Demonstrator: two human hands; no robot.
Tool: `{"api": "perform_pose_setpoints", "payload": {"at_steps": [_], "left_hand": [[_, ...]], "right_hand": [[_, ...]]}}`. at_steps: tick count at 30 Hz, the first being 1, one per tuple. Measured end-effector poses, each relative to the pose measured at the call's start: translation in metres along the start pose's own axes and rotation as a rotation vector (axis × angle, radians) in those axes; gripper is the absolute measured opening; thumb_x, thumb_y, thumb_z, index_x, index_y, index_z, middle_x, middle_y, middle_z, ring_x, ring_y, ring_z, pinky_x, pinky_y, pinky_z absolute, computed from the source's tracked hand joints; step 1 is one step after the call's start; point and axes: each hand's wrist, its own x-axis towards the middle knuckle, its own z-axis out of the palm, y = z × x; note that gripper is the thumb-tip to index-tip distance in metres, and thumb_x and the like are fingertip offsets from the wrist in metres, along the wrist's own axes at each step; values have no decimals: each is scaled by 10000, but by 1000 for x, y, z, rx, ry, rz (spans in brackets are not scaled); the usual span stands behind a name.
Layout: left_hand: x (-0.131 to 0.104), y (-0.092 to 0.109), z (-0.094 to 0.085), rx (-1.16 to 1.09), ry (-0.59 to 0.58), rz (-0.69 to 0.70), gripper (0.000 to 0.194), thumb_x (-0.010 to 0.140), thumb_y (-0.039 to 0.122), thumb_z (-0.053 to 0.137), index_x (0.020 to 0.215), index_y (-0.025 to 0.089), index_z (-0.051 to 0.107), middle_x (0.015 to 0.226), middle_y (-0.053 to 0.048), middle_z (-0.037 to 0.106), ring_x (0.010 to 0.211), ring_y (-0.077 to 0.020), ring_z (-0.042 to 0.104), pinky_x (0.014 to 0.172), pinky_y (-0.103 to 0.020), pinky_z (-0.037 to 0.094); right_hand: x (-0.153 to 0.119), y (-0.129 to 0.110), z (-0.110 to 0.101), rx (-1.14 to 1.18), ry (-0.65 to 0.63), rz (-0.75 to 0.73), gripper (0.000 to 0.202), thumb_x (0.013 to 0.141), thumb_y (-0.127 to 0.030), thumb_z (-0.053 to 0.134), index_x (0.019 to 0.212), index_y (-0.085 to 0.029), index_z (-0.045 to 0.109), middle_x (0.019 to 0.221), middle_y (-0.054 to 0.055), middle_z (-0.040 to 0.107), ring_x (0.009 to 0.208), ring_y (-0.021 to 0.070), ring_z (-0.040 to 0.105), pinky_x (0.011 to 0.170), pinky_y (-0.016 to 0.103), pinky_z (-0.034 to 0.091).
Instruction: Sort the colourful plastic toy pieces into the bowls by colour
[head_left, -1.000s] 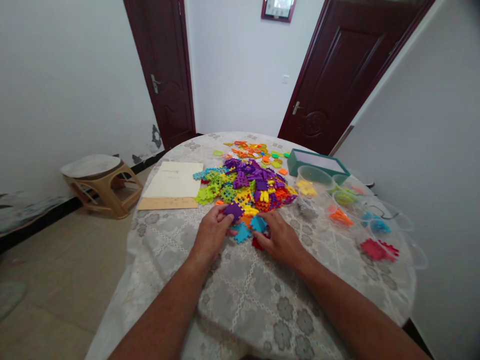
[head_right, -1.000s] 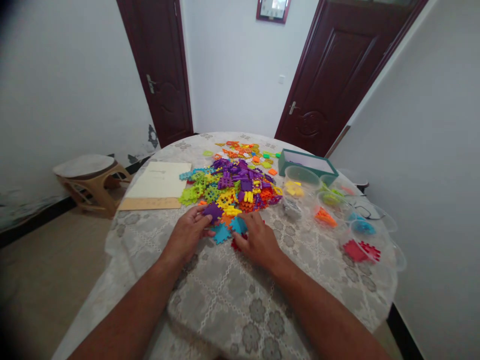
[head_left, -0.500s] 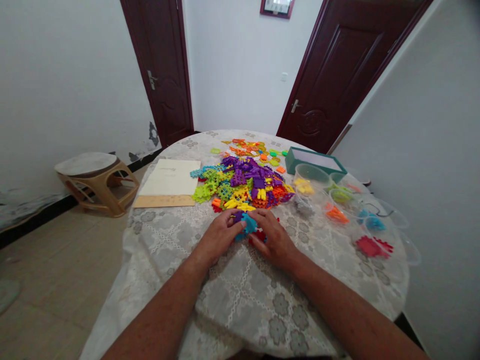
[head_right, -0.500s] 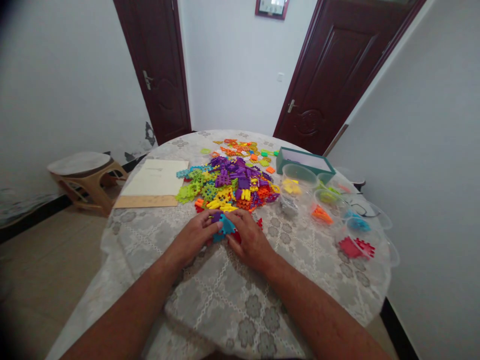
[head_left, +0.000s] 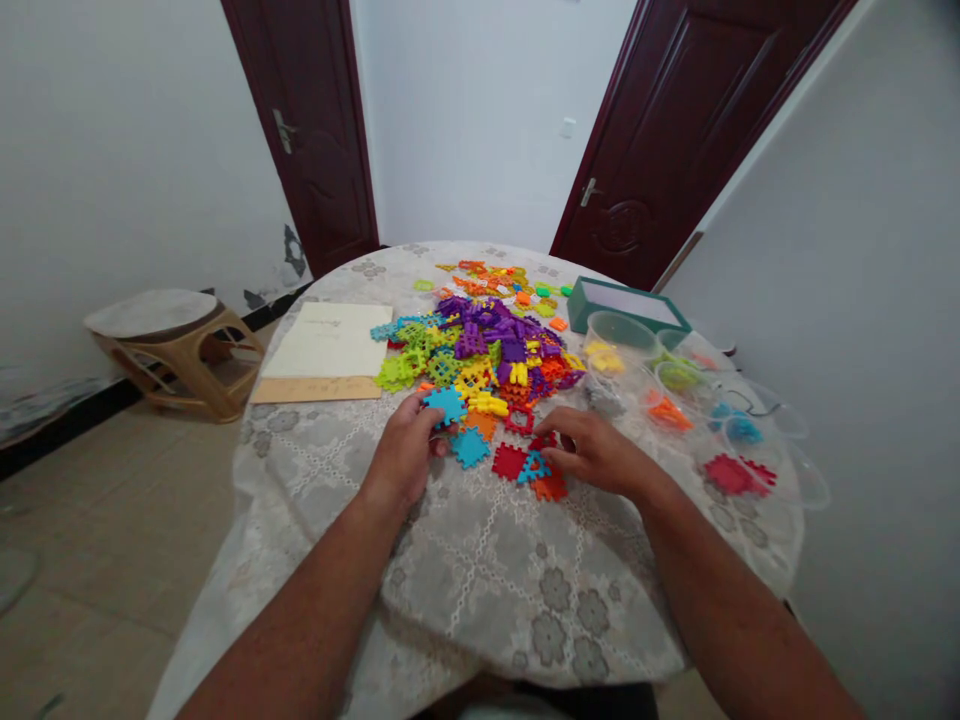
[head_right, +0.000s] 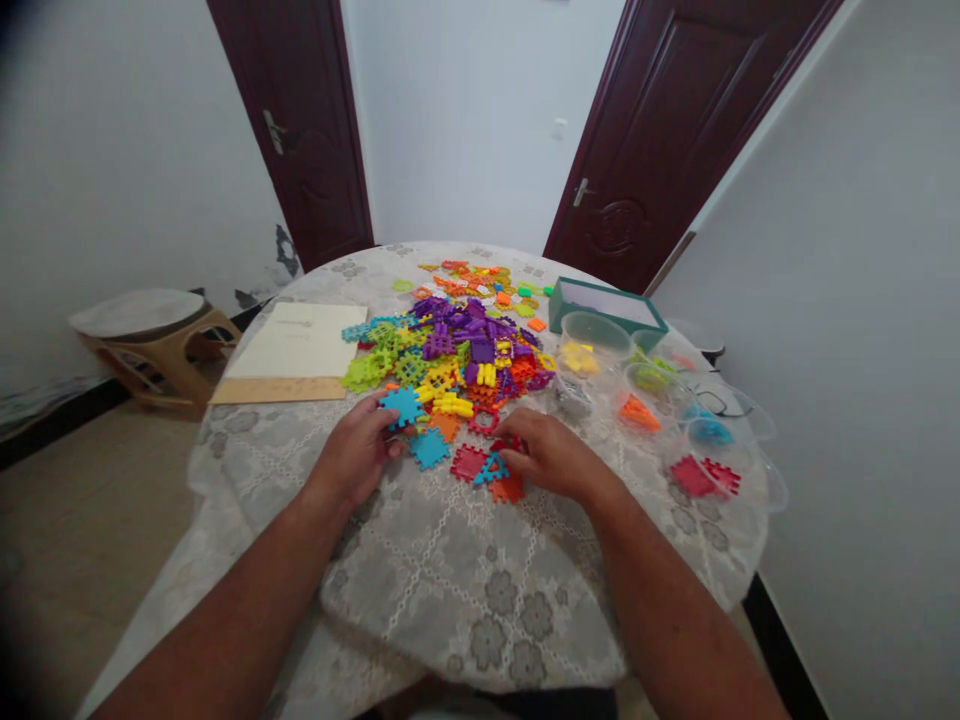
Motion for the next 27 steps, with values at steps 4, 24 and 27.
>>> {"api": "perform_pose_setpoints", "payload": {"at_steps": [4, 24, 27], "left_hand": [[1, -1, 0, -34, 12, -34, 384, 758, 213, 655, 1138, 174, 613, 961, -46, 695, 701, -148, 709, 433, -179, 470], [-12, 8, 10, -114, -29, -158, 488, 728, 53, 637, 1202, 164, 604, 1138, -107, 676, 953, -197, 714, 877, -403, 655], [-19, 9, 13, -64, -142, -189, 535, 723, 79, 660, 1245, 185, 604, 1260, -117, 669, 1081, -229, 702, 932, -399, 627]], "right_hand": [[-2, -14, 5, -14, -147, -41, 274, 881, -278, 741, 1145, -228, 686, 1054, 59, 653, 943, 209, 613, 819, 319, 478], [15, -11, 34, 77, 529, -93, 117, 994, -238, 604, 1095, -223, 661, 986, 75, 671, 864, 203, 622, 750, 328, 506], [19, -26, 47, 98, 542, -232, 117, 999, -238, 605, 1110, -226, 643, 1057, 84, 659, 924, 194, 631, 791, 320, 535]]}}
